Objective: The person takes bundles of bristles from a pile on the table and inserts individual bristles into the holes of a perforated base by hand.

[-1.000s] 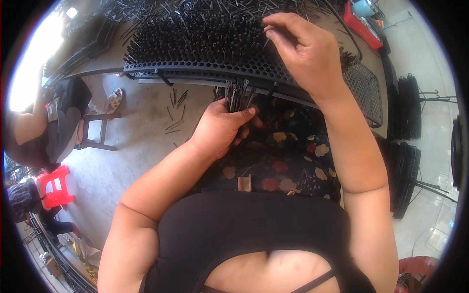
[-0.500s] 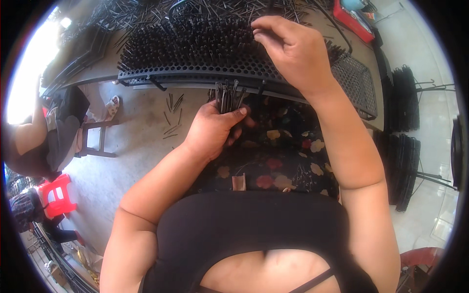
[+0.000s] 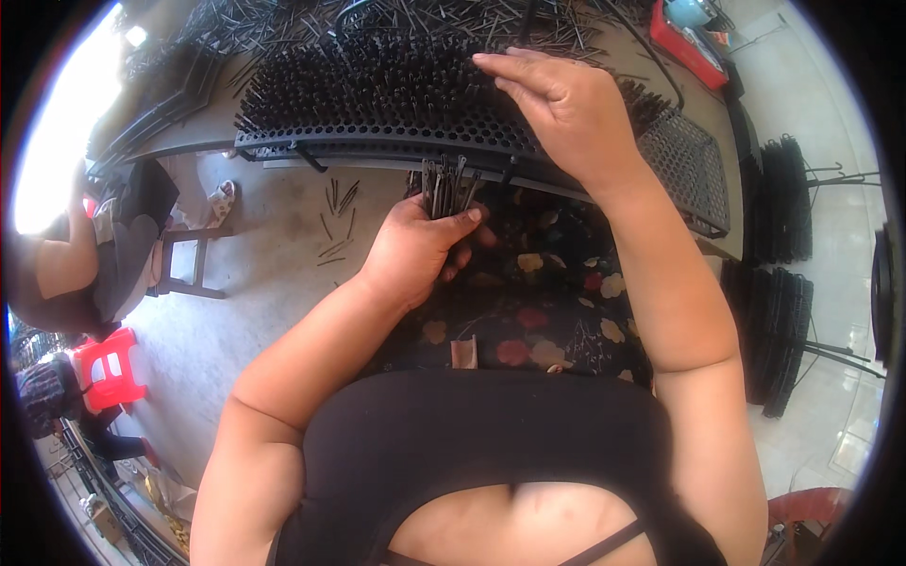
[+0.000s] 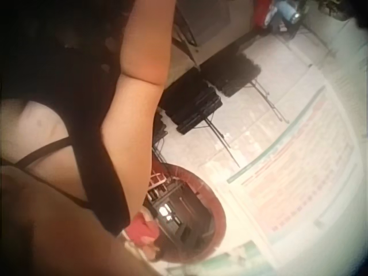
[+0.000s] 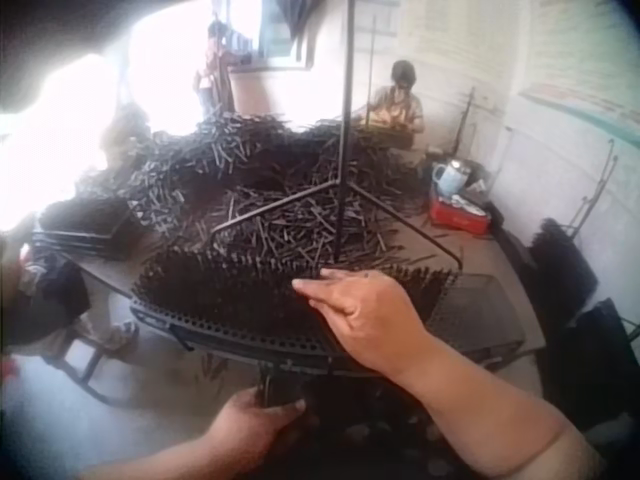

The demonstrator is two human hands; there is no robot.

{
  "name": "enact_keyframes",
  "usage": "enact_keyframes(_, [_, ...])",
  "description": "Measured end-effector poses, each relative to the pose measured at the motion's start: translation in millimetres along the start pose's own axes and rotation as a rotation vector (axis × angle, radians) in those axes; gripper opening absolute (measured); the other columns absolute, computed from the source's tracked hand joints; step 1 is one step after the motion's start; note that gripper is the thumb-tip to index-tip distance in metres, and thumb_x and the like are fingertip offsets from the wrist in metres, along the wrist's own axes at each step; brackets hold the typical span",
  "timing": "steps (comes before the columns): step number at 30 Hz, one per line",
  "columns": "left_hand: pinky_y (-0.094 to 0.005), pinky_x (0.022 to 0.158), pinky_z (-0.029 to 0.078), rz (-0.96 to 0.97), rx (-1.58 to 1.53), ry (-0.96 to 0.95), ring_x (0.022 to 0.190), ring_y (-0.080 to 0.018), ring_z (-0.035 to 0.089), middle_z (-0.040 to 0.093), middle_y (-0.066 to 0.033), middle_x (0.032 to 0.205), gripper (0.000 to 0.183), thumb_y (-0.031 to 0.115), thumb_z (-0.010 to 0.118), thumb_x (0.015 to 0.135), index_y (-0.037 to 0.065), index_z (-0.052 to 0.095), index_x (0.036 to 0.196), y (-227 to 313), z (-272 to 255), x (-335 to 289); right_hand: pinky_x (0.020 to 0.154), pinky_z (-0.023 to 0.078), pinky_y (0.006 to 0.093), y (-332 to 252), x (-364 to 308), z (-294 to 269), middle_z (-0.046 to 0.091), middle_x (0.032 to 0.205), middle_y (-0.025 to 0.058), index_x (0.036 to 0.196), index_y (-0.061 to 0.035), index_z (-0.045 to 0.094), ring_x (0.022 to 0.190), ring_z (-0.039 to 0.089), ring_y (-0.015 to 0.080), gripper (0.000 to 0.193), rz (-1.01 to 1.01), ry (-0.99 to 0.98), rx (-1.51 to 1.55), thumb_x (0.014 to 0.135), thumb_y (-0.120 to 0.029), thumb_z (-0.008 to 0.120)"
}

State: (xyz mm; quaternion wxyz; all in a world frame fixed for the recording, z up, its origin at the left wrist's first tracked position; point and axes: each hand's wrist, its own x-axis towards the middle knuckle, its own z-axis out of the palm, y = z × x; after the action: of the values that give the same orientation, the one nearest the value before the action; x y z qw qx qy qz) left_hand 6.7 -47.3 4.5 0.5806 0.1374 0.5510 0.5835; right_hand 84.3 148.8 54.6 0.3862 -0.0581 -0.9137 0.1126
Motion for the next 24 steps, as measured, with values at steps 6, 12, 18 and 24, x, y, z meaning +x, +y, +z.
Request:
enact_keyframes(6, [-0.0236,0.042,0.038,0.003,-0.013,0.001,0.055,-0.0123,0.053,0.066,-0.0106,0.08,0.014,0.01,0.062,0.091,-0.001,0.062,0.1,-2.2,0.4,1.3,0.077,0.055,0.0388,-4.9,5.1,-0.5,0.071,0.094,0.0107,0.101,-0.0158,0.075,0.091,0.068,0.029,0.02,0.032,-0.029,-0.021,0.083,-0.015,0.066])
enact_keyframes(12, [-0.0234,0.042,0.038,-0.014,-0.005,0.01,0.055,-0.0122,0.053,0.066,-0.0104,0.08,0.013,0.01,0.062,0.091,0.0,0.061,0.1,-1.6,2.9,1.2,0.075,0.055,0.0395,4.5,4.5,6.1,0.071,0.093,0.0114,0.101,-0.0146,0.075,0.087,0.068,0.0298,0.02,-0.067,-0.06,-0.094,0.085,-0.017,0.062])
enact_keyframes(18, [-0.0233,0.042,0.038,-0.015,-0.013,0.015,0.055,-0.0119,0.053,0.066,-0.0102,0.08,0.013,0.01,0.062,0.092,0.0,0.062,0.1,-2.0,1.5,1.1,0.078,0.054,0.0391,-7.8,5.9,-4.1,0.071,0.094,0.0121,0.1,-0.0117,0.074,0.088,0.068,0.0295,0.019,0.046,0.014,-0.005,0.085,-0.015,0.064])
enact_keyframes(24, [-0.023,0.043,0.039,-0.03,-0.031,0.014,0.057,-0.0114,0.053,0.066,-0.0094,0.08,0.014,0.011,0.061,0.093,0.0,0.061,0.102,0.6,3.3,-0.3,0.086,0.053,0.0368,2.0,-11.3,-14.5,0.072,0.1,0.0119,0.101,-0.0086,0.073,0.103,0.067,0.0293,0.018,0.066,-0.012,-0.041,0.084,-0.012,0.068])
